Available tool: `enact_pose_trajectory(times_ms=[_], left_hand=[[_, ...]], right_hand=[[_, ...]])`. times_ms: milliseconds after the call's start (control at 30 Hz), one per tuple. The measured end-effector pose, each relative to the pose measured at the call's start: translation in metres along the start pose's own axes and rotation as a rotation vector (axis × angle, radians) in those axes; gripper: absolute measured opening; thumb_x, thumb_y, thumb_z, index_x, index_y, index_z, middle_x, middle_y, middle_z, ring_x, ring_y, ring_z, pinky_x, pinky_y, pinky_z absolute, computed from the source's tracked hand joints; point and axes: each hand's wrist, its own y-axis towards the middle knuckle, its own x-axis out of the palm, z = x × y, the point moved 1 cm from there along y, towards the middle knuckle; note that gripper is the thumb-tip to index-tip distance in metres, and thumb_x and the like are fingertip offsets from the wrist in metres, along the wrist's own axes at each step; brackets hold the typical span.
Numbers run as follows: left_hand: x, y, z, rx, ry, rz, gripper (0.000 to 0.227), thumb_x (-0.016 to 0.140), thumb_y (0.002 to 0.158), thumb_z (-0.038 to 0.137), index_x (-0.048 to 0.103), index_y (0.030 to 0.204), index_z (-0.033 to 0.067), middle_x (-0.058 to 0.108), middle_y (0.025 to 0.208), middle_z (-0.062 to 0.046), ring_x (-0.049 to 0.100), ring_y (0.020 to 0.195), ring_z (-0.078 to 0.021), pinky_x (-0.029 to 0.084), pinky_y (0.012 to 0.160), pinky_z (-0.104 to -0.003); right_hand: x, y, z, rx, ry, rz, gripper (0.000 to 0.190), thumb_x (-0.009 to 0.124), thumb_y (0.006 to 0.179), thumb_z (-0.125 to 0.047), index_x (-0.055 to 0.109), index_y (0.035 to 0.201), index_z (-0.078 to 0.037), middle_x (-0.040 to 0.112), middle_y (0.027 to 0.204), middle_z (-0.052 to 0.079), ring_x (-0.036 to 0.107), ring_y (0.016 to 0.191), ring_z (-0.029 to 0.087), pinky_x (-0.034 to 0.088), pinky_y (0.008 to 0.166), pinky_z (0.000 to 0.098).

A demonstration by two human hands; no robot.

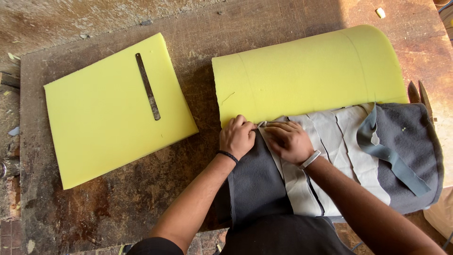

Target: The person uses shears to cut strips of light-colored fabric attached to a dark seat cushion. They then use a metal ruler and a cutting tool to score and cut a yellow foam sheet. Finally, they place the cut fabric over the foam and smooth it into position.

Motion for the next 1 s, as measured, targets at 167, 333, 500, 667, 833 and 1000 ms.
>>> enact_pose_trajectory(times_ms=[167, 333, 500, 667, 833, 1000], left_hand=[[-0.013, -0.004, -0.002, 0.080, -0.038, 0.075, 0.039, 0.068, 0.079, 0.005, 0.073, 0.116, 0.0117, 0.063, 0.098, -0.006, 0.063, 0.087, -0.0220, 0.056, 0.073, -0.038], [-0.001, 0.003, 0.013, 0.122, 0.089, -0.037, 0.033, 0.068, 0.080, 0.000, 0.075, 0.107, 0.0173, 0.065, 0.104, -0.006, 0.064, 0.094, -0.0254, 0.050, 0.087, -0.043], [0.019, 0.002, 0.019, 0.244, -0.083, 0.059, 0.028, 0.062, 0.091, -0.007, 0.070, 0.106, 0.0149, 0.070, 0.126, -0.002, 0.064, 0.125, -0.0218, 0.046, 0.115, -0.041], [0.029, 0.004, 0.011, 0.174, -0.099, -0.100, 0.049, 0.059, 0.081, -0.009, 0.069, 0.126, 0.0083, 0.069, 0.127, -0.008, 0.058, 0.125, -0.0247, 0.040, 0.111, -0.045], [0.033, 0.002, 0.013, 0.212, 0.094, -0.130, 0.038, 0.063, 0.082, 0.001, 0.071, 0.118, 0.0098, 0.067, 0.131, -0.007, 0.053, 0.129, -0.0255, 0.036, 0.114, -0.046], [0.031, -0.003, 0.017, 0.259, 0.107, -0.089, 0.034, 0.059, 0.089, 0.005, 0.072, 0.120, 0.0106, 0.068, 0.133, -0.004, 0.054, 0.130, -0.0240, 0.037, 0.115, -0.044]], right_hand=[[-0.007, 0.001, 0.006, 0.094, -0.115, 0.175, 0.031, 0.063, 0.089, -0.011, 0.076, 0.116, -0.011, 0.075, 0.111, 0.006, 0.068, 0.103, 0.027, 0.054, 0.094, 0.0395], [-0.011, 0.017, 0.012, 0.053, -0.262, 0.009, 0.018, 0.071, 0.085, -0.017, 0.078, 0.101, -0.011, 0.072, 0.103, 0.009, 0.065, 0.099, 0.029, 0.052, 0.092, 0.0429], [-0.015, 0.005, 0.011, -0.083, -0.193, 0.133, 0.023, 0.071, 0.079, -0.015, 0.077, 0.100, -0.009, 0.072, 0.113, 0.010, 0.063, 0.107, 0.029, 0.050, 0.097, 0.0426], [-0.006, 0.000, 0.022, 0.032, -0.163, 0.030, 0.020, 0.073, 0.081, -0.021, 0.075, 0.098, -0.009, 0.073, 0.111, 0.006, 0.064, 0.109, 0.026, 0.049, 0.100, 0.0412], [0.009, 0.000, 0.026, 0.082, -0.340, 0.005, 0.037, 0.066, 0.083, -0.028, 0.075, 0.115, -0.012, 0.072, 0.113, 0.010, 0.065, 0.106, 0.027, 0.047, 0.099, 0.0455], [0.013, -0.008, 0.016, 0.050, -0.370, 0.032, 0.035, 0.058, 0.093, -0.027, 0.073, 0.121, -0.012, 0.072, 0.124, 0.010, 0.066, 0.115, 0.027, 0.049, 0.103, 0.0452]])
